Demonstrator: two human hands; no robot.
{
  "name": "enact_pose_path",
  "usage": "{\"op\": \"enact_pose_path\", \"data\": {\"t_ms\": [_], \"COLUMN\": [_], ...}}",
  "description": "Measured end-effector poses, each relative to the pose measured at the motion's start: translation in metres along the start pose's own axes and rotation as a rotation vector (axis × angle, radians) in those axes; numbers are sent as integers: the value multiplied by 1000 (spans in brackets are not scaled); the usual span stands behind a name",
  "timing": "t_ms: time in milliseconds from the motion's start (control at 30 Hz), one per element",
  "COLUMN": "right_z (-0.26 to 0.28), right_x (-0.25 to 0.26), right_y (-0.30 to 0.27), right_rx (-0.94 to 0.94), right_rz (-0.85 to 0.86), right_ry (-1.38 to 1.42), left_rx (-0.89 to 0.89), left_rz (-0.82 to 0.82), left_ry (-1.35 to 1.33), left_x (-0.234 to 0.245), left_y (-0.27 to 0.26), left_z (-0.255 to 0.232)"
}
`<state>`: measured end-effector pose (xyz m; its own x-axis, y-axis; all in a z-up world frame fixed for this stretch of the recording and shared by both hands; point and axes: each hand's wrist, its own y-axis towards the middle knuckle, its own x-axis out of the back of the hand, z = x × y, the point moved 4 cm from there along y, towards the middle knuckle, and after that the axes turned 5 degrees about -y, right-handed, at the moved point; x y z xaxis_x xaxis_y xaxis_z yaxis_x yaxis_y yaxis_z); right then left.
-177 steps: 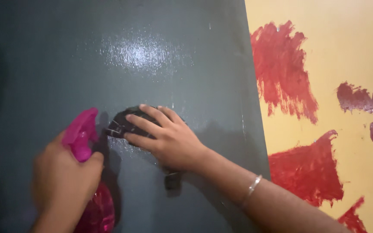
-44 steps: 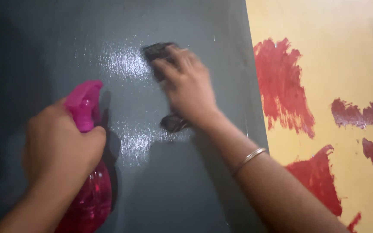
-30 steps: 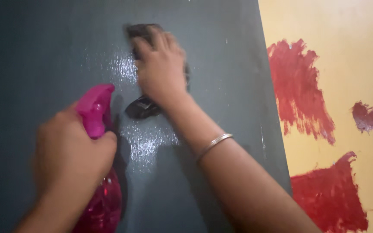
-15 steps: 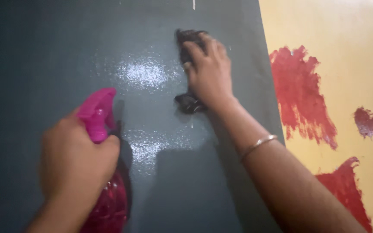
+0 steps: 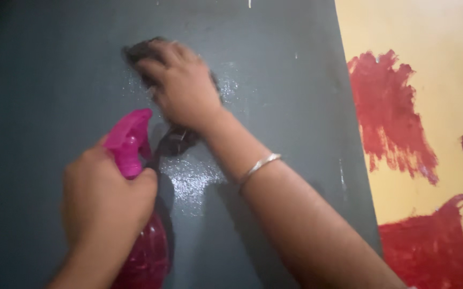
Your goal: The person sprays a cleaning solution from a pink bottle onto a dark gray wall and wipes the surface with a dark cloth. The person repeatedly sprays and wipes the same area of the wall, which is adjacent to a yellow wall with red paint marks.
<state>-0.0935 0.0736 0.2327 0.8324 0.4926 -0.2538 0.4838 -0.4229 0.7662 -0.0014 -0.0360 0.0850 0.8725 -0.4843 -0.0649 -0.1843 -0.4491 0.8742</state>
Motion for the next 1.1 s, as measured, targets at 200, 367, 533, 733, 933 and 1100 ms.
{"op": "enact_pose_path", "data": {"t_ms": [200,367,533,733,933,1100], "right_z": [18,-16,-79,-92,-32,10], "right_x": [38,61,76,79,75,61], "right_y": [-41,-56,-53,-69,-84,-80], "right_rx": [135,72,-95,-315,-151,19], "right_rz": [140,195,152,17,44,120], "right_ry": [101,1,-103,-170,-74,-34], "left_rx": [-4,-2,-14,3,1,-33], "left_rz": [5,56,48,70,108,84], "left_ry": [3,46,69,49,92,78], "left_x": [1,-5,-13,-13,-15,-17], "left_y": [-1,6,21,21,17,20], "left_z": [-1,-7,-12,-10,-16,-14]}}
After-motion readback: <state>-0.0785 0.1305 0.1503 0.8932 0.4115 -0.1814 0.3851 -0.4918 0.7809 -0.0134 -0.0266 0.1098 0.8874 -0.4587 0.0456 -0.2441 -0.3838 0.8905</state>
